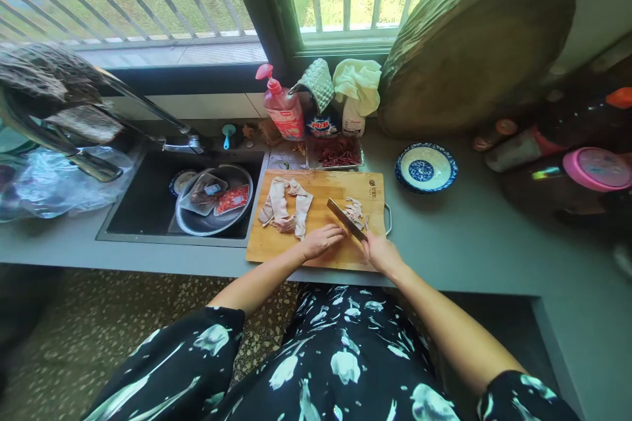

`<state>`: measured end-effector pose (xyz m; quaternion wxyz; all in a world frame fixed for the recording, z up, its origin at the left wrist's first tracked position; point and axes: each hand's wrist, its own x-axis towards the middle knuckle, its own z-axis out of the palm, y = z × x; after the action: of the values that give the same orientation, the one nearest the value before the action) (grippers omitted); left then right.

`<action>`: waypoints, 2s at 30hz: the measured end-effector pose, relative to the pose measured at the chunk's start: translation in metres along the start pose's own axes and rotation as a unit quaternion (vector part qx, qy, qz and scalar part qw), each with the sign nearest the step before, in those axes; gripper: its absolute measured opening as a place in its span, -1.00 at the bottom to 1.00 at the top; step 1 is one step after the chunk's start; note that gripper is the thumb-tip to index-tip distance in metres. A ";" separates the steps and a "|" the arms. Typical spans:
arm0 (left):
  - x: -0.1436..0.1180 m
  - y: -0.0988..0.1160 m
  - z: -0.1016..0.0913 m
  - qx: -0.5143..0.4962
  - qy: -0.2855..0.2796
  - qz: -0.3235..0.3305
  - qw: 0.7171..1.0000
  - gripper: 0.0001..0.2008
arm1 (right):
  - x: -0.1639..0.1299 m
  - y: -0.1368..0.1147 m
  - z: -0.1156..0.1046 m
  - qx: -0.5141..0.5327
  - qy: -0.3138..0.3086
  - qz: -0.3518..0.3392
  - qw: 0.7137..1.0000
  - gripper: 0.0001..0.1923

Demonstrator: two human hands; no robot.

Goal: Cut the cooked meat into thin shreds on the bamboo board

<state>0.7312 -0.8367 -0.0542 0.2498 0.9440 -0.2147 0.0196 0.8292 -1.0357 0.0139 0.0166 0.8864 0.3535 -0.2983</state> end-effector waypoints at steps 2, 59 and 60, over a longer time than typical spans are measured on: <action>0.002 -0.001 -0.008 -0.001 -0.028 0.038 0.999 -0.73 | 0.001 0.002 0.002 0.009 0.007 0.003 1.000 -0.68; -0.033 -0.022 0.012 0.015 0.103 -0.035 0.994 -0.72 | -0.010 -0.047 0.019 0.053 -0.017 0.091 0.994 -0.70; -0.034 -0.024 0.012 0.017 0.097 -0.032 0.995 -0.73 | -0.011 -0.054 0.020 0.053 -0.012 0.084 0.995 -0.70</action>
<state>0.7098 -0.8100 -0.0807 0.2543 0.9480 -0.1586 0.1071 0.7782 -1.0066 0.0129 -0.0015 0.9091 0.2610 -0.3248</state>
